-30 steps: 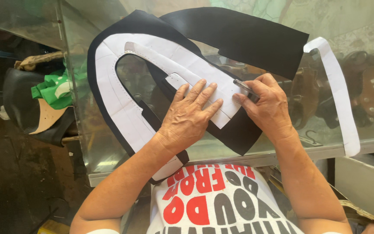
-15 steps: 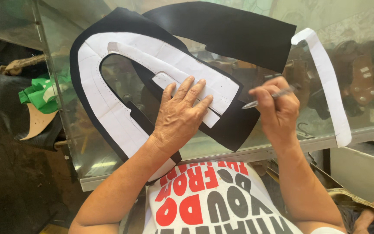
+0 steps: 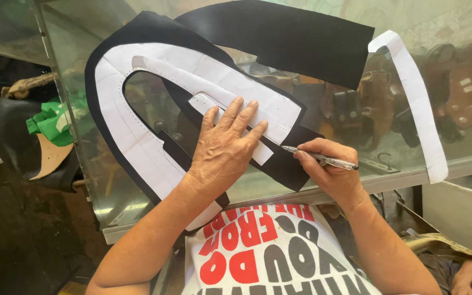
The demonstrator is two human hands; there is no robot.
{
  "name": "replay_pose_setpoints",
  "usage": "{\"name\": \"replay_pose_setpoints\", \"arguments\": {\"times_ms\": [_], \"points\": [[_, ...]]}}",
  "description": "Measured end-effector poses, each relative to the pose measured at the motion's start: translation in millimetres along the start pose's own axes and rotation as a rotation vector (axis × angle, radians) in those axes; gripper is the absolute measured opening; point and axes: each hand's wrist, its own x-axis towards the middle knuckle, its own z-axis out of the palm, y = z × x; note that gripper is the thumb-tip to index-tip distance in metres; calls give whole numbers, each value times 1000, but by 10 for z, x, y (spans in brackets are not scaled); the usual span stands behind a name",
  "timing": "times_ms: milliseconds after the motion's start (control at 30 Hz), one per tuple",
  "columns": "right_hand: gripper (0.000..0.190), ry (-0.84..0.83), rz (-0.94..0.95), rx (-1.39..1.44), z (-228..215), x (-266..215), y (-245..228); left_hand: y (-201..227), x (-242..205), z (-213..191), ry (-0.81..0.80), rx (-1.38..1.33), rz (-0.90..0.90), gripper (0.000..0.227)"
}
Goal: The person places white paper patterns onto black material on a glass table and uses a pen to trace the outlines. They adjust the patterns and material, then trace additional sections, repeating the process for multiple pieces.
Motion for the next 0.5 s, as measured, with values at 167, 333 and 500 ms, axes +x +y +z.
{"name": "replay_pose_setpoints", "arguments": {"times_ms": [167, 333, 500], "points": [[4, -4, -8, -25, 21, 15, -15, 1, 14, -72, -66, -1, 6, 43], [4, -12, -13, -31, 18, 19, -3, -24, 23, -84, -73, -15, 15, 44], [6, -10, 45, 41, -20, 75, 12, -45, 35, -14, -29, -33, 17, 39]]}}
